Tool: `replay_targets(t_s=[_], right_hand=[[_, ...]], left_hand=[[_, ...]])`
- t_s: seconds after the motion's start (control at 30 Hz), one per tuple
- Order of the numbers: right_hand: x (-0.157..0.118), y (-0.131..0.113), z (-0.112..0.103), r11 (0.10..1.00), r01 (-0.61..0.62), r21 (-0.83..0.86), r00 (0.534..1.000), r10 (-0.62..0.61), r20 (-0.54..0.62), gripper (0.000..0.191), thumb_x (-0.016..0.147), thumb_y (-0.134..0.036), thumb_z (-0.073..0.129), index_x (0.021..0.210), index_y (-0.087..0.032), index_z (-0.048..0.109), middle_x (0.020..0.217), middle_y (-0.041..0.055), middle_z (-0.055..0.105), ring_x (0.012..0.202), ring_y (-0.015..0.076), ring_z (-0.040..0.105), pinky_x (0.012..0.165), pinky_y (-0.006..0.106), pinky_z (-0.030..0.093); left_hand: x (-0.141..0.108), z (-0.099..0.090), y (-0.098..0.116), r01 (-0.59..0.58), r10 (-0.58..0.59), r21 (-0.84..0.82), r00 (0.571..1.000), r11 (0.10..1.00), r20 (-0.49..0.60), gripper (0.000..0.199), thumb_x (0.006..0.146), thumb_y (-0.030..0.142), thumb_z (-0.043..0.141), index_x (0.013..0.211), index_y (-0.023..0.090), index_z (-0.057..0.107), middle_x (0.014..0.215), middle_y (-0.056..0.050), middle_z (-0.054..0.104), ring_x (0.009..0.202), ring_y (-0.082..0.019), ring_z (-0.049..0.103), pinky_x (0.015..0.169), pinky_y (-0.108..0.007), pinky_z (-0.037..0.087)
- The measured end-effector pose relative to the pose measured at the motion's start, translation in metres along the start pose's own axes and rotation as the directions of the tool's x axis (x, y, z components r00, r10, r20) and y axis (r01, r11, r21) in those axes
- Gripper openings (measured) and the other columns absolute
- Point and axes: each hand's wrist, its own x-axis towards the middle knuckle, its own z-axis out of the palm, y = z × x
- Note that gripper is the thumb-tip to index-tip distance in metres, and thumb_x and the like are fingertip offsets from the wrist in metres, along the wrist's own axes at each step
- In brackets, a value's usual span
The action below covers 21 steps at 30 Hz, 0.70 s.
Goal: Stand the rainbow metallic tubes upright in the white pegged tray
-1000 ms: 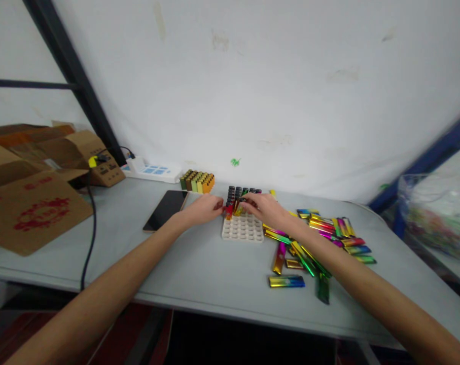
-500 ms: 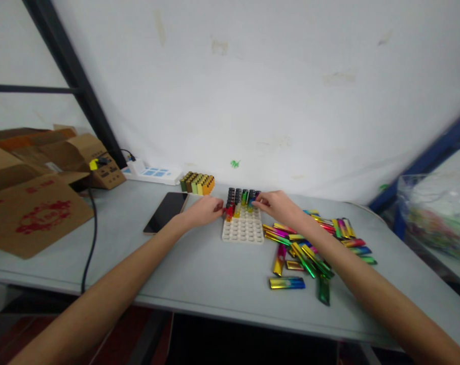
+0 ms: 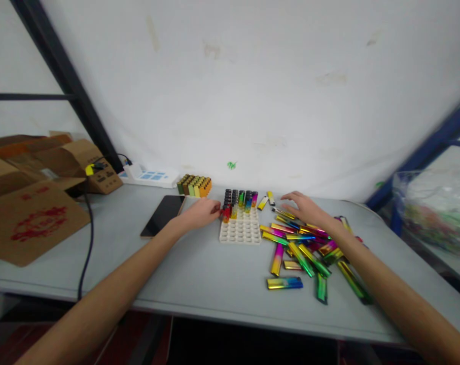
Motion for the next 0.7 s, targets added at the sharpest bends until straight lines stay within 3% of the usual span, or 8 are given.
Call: replay_targets(t_s=[0.1,0.4,0.57,0.7], right_hand=[[0.021,-0.006,0.007,1.0,0.02,-0.02,1.0,-0.02,0.006,0.038,0.099,-0.036,0.049,0.125,-0.012,0.063,0.123,0.0175,0.065,0.117,0.0286,0.06,0.106,0.042,0.044],[0.064,-0.026,0.03,0.969,-0.202,-0.141,0.972,0.216,0.088,0.063,0.098,-0.054,0.047,0.137,-0.005,0.052,0.123,0.0258,0.063,0.115,0.0333,0.061,0.1,0.042,0.045],[0.062,-0.031,0.023,0.977,-0.171,-0.129,0.964,0.193,0.182,0.043,0.099,-0.048,0.05,0.114,-0.013,0.069,0.104,0.0174,0.074,0.101,0.0275,0.068,0.09,0.033,0.048],[0.043,-0.03,0.009,0.986,-0.136,-0.098,0.959,0.156,0.237,0.037,0.099,-0.046,0.051,0.111,-0.017,0.071,0.102,0.0116,0.077,0.091,0.0233,0.071,0.081,0.029,0.049]], left_hand=[[0.0,0.0,0.0,-0.002,0.002,0.001,1.0,1.0,0.007,0.017,0.087,0.027,0.05,0.074,0.02,0.059,0.069,-0.003,0.067,0.067,-0.017,0.062,0.06,-0.026,0.039],[-0.001,-0.003,0.004,0.007,-0.007,0.018,1.0,1.0,0.011,0.018,0.088,0.025,0.051,0.074,0.019,0.061,0.069,-0.003,0.068,0.067,-0.018,0.063,0.06,-0.026,0.038],[-0.001,-0.004,0.005,0.014,-0.014,0.031,1.0,0.999,0.014,0.016,0.087,0.024,0.051,0.075,0.019,0.061,0.07,-0.003,0.068,0.068,-0.018,0.063,0.06,-0.026,0.039],[-0.001,-0.003,0.005,0.012,-0.012,0.023,1.0,1.0,0.01,0.016,0.087,0.025,0.051,0.075,0.019,0.061,0.071,-0.003,0.069,0.068,-0.018,0.063,0.061,-0.026,0.039]])
